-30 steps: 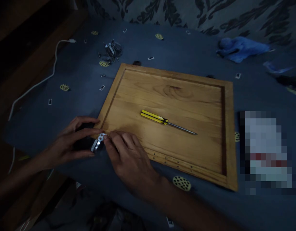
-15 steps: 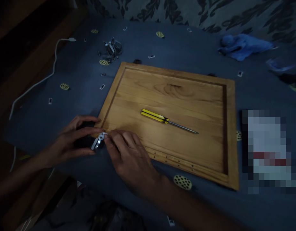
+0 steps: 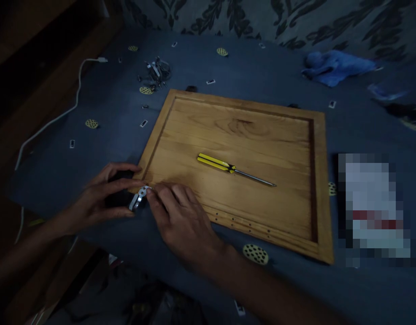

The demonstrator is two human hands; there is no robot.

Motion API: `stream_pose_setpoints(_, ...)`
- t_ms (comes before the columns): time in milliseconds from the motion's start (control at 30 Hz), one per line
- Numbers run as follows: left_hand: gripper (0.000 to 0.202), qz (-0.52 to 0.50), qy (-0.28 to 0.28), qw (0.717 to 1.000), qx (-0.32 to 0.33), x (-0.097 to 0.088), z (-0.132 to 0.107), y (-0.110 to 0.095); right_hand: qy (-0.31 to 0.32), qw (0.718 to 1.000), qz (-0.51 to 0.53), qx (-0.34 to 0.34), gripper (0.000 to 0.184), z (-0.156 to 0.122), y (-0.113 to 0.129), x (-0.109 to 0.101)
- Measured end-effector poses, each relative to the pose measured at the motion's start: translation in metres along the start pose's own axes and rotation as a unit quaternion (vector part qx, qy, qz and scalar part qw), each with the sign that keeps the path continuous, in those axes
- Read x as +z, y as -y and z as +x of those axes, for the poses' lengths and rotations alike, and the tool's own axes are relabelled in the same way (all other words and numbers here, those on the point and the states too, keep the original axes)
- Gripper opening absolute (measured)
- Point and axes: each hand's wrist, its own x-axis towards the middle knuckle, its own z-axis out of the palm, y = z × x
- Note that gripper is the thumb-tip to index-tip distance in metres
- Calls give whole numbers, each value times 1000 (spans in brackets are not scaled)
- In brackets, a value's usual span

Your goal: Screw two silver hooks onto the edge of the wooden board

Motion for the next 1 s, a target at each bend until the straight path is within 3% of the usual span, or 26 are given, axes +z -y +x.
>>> stream_pose_setpoints(1000, 47, 10, 5, 1000, 18, -1, 1, 0, 14, 1000, -4, -13, 30, 0, -2, -1)
